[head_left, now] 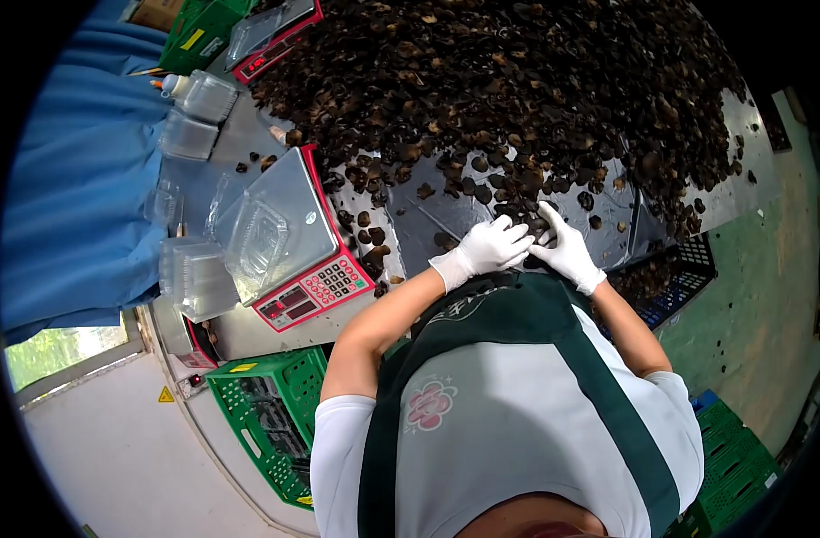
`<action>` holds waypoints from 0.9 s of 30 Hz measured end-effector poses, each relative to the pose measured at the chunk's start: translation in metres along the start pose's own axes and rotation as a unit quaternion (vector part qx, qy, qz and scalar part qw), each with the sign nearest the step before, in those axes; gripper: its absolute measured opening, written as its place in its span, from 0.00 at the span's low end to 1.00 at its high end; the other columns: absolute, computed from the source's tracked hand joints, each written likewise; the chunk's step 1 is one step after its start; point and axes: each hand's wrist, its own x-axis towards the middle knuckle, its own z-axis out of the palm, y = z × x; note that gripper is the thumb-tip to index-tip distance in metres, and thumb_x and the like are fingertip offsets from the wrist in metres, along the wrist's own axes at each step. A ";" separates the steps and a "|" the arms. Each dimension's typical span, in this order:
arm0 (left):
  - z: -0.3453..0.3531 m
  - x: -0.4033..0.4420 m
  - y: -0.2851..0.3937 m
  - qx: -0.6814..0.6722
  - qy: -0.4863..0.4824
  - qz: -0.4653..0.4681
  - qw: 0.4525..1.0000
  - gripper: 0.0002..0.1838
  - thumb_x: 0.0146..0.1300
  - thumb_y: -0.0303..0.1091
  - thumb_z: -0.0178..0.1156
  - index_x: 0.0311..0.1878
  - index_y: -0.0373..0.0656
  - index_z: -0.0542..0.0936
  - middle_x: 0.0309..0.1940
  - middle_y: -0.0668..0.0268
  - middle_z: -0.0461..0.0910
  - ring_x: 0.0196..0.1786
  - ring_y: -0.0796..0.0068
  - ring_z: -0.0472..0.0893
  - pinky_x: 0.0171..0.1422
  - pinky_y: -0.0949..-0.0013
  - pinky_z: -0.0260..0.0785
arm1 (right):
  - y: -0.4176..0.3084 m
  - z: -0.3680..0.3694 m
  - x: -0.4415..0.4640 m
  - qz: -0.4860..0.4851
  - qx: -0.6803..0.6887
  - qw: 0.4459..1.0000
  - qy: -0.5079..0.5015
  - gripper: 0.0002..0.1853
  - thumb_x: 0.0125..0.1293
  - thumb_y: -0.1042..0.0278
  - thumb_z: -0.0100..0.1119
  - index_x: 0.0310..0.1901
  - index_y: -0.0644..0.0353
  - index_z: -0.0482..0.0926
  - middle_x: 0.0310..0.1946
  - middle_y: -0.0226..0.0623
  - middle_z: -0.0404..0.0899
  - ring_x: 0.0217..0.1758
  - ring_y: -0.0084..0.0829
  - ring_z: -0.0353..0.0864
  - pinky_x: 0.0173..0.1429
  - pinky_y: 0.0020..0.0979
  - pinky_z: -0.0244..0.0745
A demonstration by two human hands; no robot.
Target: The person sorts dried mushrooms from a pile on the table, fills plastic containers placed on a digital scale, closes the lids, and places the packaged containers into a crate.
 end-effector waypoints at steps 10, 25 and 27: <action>-0.038 -0.021 -0.019 -0.244 0.274 -0.325 0.871 0.05 0.51 0.24 0.67 0.33 0.42 0.85 0.37 0.65 0.84 0.41 0.71 0.82 0.47 0.71 0.75 | -0.002 -0.002 -0.016 -0.058 -0.190 0.980 0.012 0.52 0.44 0.57 0.77 0.71 0.54 0.58 0.70 0.46 0.59 0.71 0.41 0.64 0.68 0.34 0.68; -0.239 -0.177 -0.119 0.114 0.507 -0.427 0.740 0.06 0.60 0.22 0.64 0.41 0.37 0.83 0.43 0.63 0.81 0.40 0.77 0.80 0.43 0.74 0.76 | -0.003 0.033 0.010 -0.136 -0.252 0.958 0.007 0.47 0.51 0.63 0.71 0.71 0.53 0.56 0.69 0.47 0.61 0.63 0.45 0.72 0.58 0.35 0.75; -0.239 -0.196 -0.124 0.084 0.486 -0.501 0.711 0.08 0.58 0.24 0.66 0.41 0.38 0.84 0.43 0.64 0.81 0.43 0.74 0.80 0.50 0.70 0.74 | -0.015 0.038 0.013 -0.167 -0.241 0.955 -0.043 0.42 0.53 0.67 0.67 0.70 0.52 0.58 0.68 0.46 0.62 0.63 0.46 0.71 0.58 0.37 0.75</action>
